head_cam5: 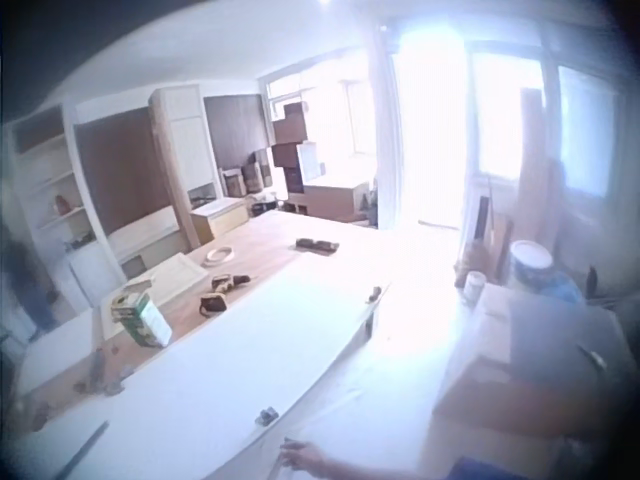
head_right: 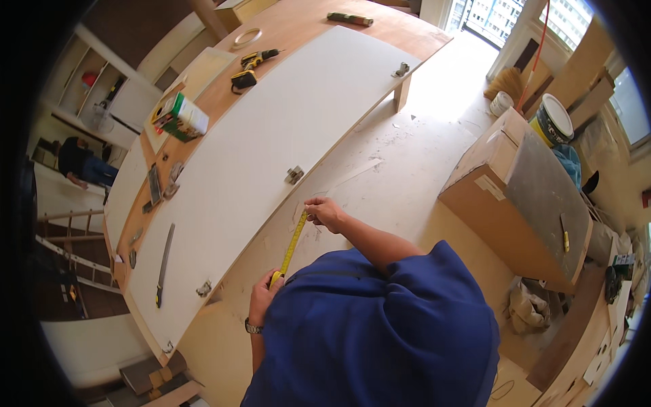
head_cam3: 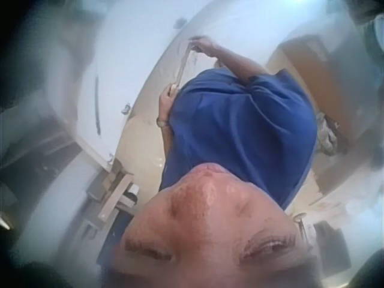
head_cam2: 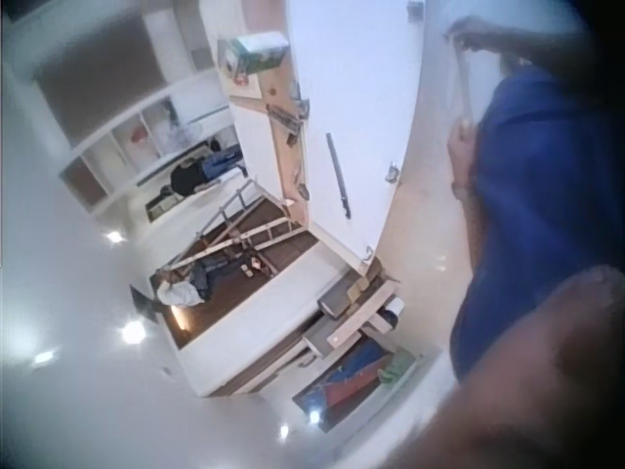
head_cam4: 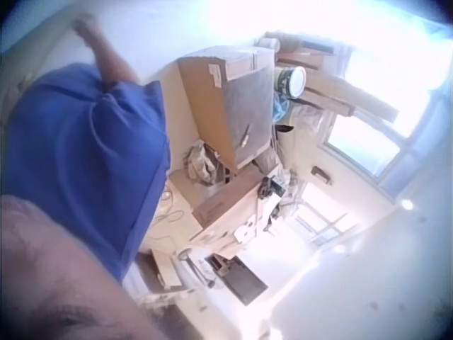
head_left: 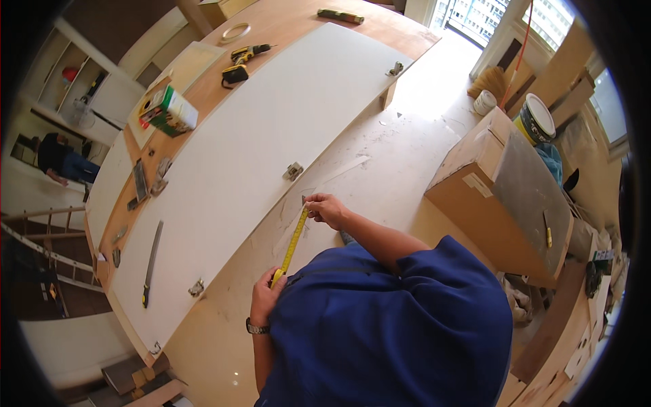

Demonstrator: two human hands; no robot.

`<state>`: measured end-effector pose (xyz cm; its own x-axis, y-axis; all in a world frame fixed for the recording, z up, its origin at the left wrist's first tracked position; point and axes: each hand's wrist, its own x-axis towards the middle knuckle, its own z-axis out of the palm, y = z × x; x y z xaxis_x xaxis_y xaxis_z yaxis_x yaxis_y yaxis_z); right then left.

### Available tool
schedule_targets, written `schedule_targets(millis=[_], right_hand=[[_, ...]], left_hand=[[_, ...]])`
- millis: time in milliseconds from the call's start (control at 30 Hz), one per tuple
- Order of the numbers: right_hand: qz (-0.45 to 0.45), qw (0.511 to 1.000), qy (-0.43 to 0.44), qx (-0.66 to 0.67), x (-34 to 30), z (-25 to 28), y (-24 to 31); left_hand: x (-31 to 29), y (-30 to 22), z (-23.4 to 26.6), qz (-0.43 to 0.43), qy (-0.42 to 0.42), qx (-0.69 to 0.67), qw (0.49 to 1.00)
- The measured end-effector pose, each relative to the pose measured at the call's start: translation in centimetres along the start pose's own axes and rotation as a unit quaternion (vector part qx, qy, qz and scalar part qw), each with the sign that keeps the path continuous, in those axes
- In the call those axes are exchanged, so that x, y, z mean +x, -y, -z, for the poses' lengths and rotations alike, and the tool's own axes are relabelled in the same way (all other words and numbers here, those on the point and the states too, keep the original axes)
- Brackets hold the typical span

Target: The person holds a whiteboard panel and then a measuring tape to measure the distance between hinges on the door and then measures the dimensions of a built-in shelf unit.

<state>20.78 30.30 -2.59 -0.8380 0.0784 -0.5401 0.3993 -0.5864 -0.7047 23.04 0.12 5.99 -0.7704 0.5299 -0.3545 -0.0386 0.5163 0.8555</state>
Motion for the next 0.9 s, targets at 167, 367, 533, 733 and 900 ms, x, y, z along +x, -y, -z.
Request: schedule_targets(millis=[167,367,533,733,900], right_hand=[[0.013,0.996,-0.059,0.070,1.7,5.7,3.1],[0.032,0.986,-0.069,0.146,1.8,10.1,7.0],[0.043,0.974,-0.088,0.205,2.2,12.1,7.3],[0.048,0.965,-0.123,0.229,0.6,10.8,6.4],[0.036,0.972,-0.137,0.186,0.0,11.4,7.5]], left_hand=[[5.8,-4.4,-1.3,0.026,0.057,-0.046,0.997],[11.0,-5.7,-3.2,0.032,0.037,-0.106,0.993],[12.8,-8.3,-3.1,0.008,0.040,-0.073,0.997],[14.2,-10.4,-1.7,-0.048,0.013,-0.097,0.994],[16.9,-10.0,-1.4,-0.145,-0.041,-0.030,0.988]])
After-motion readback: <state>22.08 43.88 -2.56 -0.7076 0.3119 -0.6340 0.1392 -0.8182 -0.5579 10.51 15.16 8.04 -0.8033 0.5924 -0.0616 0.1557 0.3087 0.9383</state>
